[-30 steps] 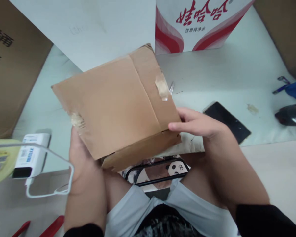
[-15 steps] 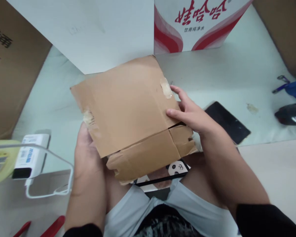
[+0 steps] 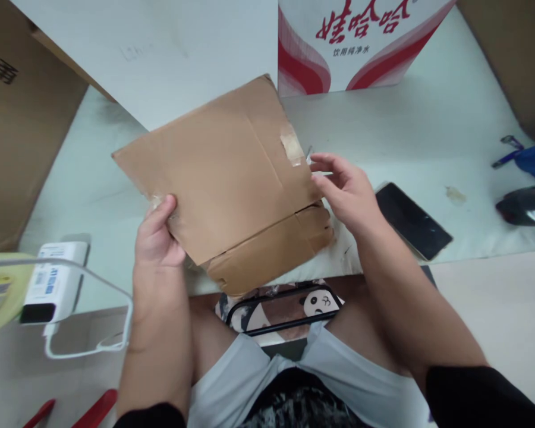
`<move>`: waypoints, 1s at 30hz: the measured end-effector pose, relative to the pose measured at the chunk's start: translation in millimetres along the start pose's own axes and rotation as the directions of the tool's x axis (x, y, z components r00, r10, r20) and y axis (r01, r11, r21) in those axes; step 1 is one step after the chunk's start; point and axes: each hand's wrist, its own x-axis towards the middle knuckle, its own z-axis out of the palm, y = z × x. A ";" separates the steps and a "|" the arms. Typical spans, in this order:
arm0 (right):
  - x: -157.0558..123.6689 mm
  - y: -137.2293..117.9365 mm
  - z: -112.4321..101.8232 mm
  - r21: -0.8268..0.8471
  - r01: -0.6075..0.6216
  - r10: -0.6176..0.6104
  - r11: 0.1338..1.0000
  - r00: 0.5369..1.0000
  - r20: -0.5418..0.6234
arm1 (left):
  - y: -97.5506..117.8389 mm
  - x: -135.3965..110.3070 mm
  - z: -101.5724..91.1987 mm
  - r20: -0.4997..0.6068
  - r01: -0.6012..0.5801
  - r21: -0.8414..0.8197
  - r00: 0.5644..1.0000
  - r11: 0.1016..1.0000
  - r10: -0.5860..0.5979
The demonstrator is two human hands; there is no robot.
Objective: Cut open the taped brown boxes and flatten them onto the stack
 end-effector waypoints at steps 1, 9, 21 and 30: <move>0.1 -0.8 -0.4 -0.007 0.016 -0.016 1.000 0.999 -0.042 | 1.5 1.1 -0.1 -0.009 -0.009 -0.012 1.000 1.000 0.009; -3.0 -6.3 1.2 -0.007 0.076 -0.077 0.997 0.991 -0.105 | 4.4 2.6 -3.6 0.000 -0.062 -0.054 0.998 0.997 0.062; -2.8 -5.5 1.6 -0.048 0.092 -0.096 0.995 0.989 -0.111 | 5.7 4.5 -1.1 -0.008 -0.047 -0.163 0.999 0.986 0.047; -5.3 -5.2 3.8 -0.099 0.092 -0.104 0.991 0.987 -0.125 | 5.4 1.6 3.6 -0.027 -0.044 -0.171 0.999 0.984 0.040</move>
